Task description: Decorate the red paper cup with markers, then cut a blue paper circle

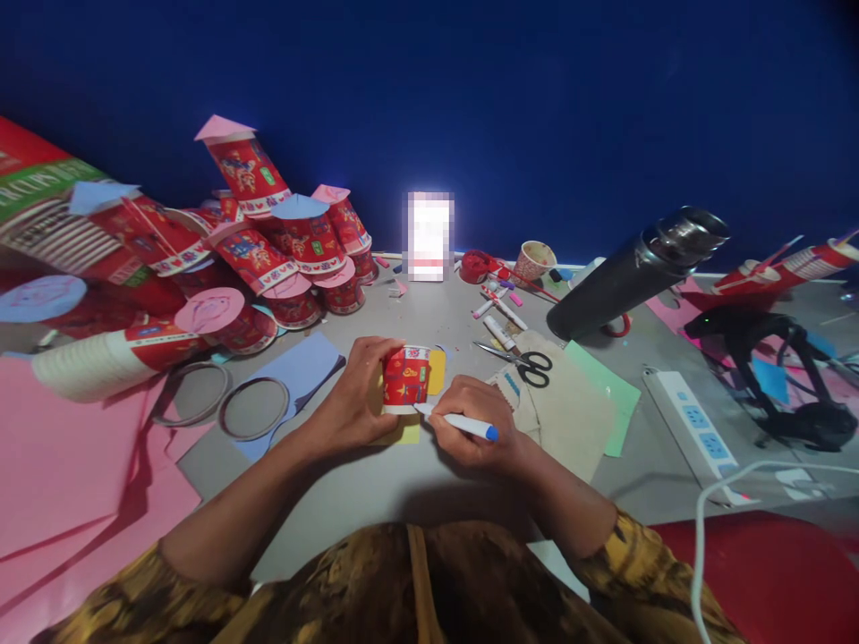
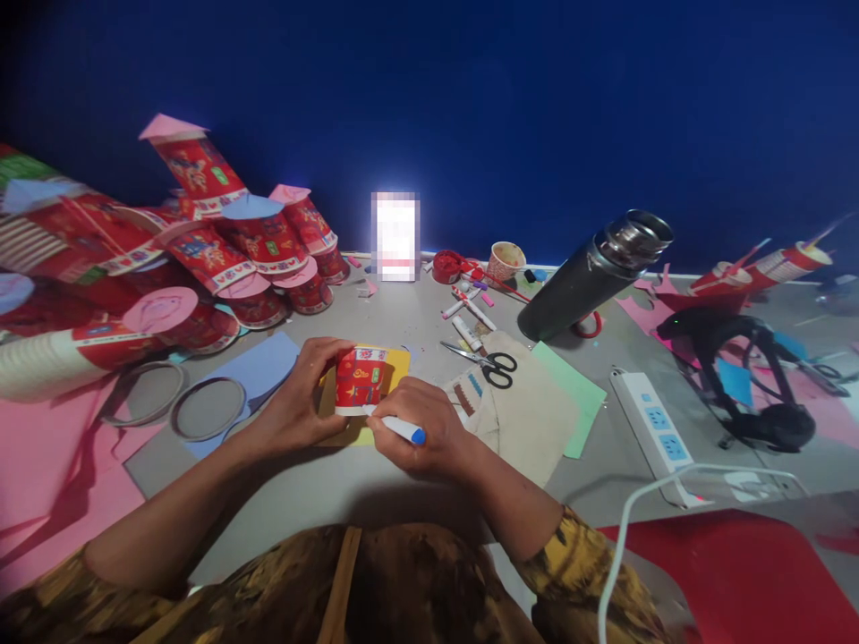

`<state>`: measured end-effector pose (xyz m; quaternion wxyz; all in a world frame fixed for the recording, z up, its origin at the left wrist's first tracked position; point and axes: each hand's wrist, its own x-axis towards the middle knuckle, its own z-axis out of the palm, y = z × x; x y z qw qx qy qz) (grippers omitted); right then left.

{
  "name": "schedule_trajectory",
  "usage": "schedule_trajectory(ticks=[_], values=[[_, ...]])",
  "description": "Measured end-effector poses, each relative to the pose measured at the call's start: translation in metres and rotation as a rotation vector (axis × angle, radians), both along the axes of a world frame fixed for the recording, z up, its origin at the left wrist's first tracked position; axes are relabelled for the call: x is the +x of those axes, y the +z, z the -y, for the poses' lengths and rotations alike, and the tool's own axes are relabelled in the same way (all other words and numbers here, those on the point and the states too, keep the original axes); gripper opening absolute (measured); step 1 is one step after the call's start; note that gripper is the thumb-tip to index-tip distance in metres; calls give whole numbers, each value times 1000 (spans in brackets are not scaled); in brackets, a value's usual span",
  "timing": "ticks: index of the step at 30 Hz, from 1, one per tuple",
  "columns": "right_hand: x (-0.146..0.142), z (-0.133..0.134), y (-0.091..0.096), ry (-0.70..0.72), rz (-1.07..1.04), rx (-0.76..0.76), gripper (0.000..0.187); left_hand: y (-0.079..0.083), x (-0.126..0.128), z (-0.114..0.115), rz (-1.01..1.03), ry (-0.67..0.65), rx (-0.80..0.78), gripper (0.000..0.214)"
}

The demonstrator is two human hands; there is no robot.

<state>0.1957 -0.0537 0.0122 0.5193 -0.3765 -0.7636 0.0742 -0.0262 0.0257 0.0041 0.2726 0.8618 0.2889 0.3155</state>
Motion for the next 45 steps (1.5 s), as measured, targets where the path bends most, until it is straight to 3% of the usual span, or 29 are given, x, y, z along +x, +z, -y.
schedule_trajectory(ticks=[13,22,29,45], values=[[4,2,0,-24,-44,4,13,-1,-4,-1,30,6,-42,85],[-3,0,-5,43,0,48,9,-2,1,2,-22,8,-10,88],[3,1,-4,-51,30,4,15,0,-1,2,-13,4,-29,87],[2,1,-4,-12,-3,-19,9,0,-1,1,-12,10,-50,88]])
